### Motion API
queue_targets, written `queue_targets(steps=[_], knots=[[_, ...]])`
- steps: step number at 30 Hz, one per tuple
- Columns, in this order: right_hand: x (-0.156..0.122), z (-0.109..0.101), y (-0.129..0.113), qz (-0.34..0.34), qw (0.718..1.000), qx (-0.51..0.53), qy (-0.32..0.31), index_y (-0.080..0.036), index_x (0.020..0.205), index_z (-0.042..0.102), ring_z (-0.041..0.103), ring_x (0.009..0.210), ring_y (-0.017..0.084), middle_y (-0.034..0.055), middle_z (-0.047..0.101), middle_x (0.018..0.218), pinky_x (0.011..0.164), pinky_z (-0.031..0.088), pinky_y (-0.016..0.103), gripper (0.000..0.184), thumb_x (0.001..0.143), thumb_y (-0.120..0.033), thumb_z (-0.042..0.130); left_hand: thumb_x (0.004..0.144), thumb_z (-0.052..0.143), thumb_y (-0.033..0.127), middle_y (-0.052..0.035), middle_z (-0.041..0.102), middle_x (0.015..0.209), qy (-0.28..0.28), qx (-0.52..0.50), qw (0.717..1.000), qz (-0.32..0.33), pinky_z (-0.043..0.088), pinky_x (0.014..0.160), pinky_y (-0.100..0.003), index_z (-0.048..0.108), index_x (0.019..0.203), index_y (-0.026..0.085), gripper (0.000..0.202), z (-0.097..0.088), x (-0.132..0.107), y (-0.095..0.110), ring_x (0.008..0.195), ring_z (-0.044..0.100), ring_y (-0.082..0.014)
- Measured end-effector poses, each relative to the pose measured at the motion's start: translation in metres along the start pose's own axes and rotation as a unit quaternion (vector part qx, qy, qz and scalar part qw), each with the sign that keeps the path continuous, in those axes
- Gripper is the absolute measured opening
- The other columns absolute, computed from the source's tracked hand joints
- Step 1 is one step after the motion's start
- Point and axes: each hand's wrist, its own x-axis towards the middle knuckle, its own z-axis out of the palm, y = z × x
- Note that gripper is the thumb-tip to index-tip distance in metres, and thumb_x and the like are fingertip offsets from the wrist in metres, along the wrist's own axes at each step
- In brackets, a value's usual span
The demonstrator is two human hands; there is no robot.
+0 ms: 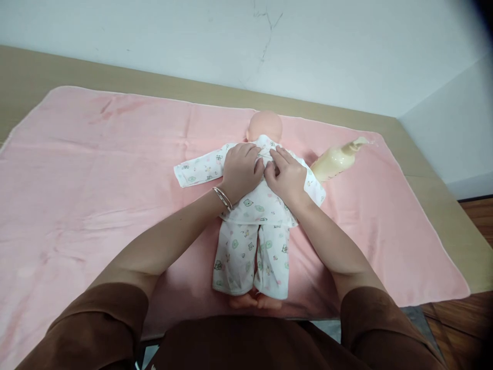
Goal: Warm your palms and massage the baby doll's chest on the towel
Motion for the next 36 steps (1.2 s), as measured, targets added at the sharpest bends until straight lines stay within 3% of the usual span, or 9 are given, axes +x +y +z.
queue_targets(steps=[3, 8, 12, 22, 29, 33, 36], knots=[[0.000, 0.001, 0.001, 0.016, 1.000, 0.000, 0.012, -0.019, 0.127, 0.060, 0.051, 0.131, 0.026, 0.0096, 0.058, 0.137, 0.107, 0.045, 0.047, 0.043, 0.091, -0.032, 0.041, 0.091, 0.042, 0.030, -0.0115, 0.064, 0.120, 0.008, -0.003, 1.000, -0.013, 0.041, 0.104, -0.047, 0.060, 0.113, 0.019, 0.030, 0.002, 0.000, -0.001, 0.116, 0.055, -0.0277], [0.010, 0.004, 0.011, -0.011, 0.999, 0.015, -0.047, -0.021, 0.141, 0.047, 0.035, 0.143, 0.028, 0.0074, 0.043, 0.151, 0.116, 0.029, 0.056, 0.051, 0.092, -0.030, 0.039, 0.093, 0.042, 0.039, -0.0127, 0.057, 0.136, -0.005, -0.027, 0.999, -0.040, 0.031, 0.115, -0.049, 0.053, 0.127, 0.018, 0.041, 0.010, 0.004, -0.010, 0.130, 0.048, -0.0281], [0.013, 0.004, 0.013, -0.016, 0.997, 0.029, -0.064, -0.022, 0.143, 0.045, 0.032, 0.144, 0.027, 0.0068, 0.041, 0.153, 0.117, 0.024, 0.057, 0.052, 0.091, -0.028, 0.038, 0.094, 0.041, 0.042, -0.0114, 0.057, 0.136, -0.005, -0.026, 0.999, -0.026, 0.030, 0.116, -0.051, 0.054, 0.127, 0.020, 0.042, 0.012, 0.004, -0.013, 0.130, 0.048, -0.0279], [0.012, 0.006, 0.014, -0.026, 0.998, 0.035, -0.044, -0.020, 0.139, 0.049, 0.037, 0.140, 0.028, 0.0090, 0.046, 0.149, 0.116, 0.026, 0.057, 0.049, 0.092, -0.028, 0.037, 0.091, 0.043, 0.034, -0.0103, 0.061, 0.130, -0.003, -0.031, 0.999, -0.018, 0.034, 0.112, -0.045, 0.055, 0.123, 0.019, 0.037, 0.008, 0.005, -0.010, 0.124, 0.052, -0.0261], [0.005, 0.008, 0.012, -0.031, 0.998, 0.057, 0.013, -0.019, 0.128, 0.058, 0.051, 0.128, 0.027, 0.0101, 0.061, 0.132, 0.112, 0.037, 0.050, 0.042, 0.092, -0.026, 0.039, 0.091, 0.045, 0.031, -0.0099, 0.065, 0.109, 0.021, -0.019, 1.000, -0.013, 0.042, 0.100, -0.043, 0.060, 0.106, 0.020, 0.024, 0.002, 0.002, -0.004, 0.108, 0.056, -0.0258], [0.000, 0.007, 0.007, 0.028, 0.997, 0.051, 0.045, -0.019, 0.122, 0.062, 0.052, 0.124, 0.029, 0.0102, 0.063, 0.127, 0.108, 0.041, 0.050, 0.039, 0.091, -0.026, 0.040, 0.090, 0.046, 0.031, -0.0104, 0.063, 0.116, 0.014, -0.020, 0.999, -0.025, 0.041, 0.103, -0.044, 0.058, 0.111, 0.020, 0.027, 0.004, 0.002, -0.004, 0.113, 0.055, -0.0260], [0.005, 0.006, 0.010, 0.016, 0.999, 0.046, 0.009, -0.018, 0.130, 0.057, 0.047, 0.129, 0.030, 0.0102, 0.059, 0.134, 0.110, 0.039, 0.051, 0.044, 0.089, -0.025, 0.042, 0.091, 0.046, 0.035, -0.0118, 0.058, 0.131, -0.004, -0.009, 0.999, -0.036, 0.033, 0.111, -0.048, 0.054, 0.122, 0.020, 0.035, 0.008, 0.004, -0.008, 0.128, 0.047, -0.0290]])
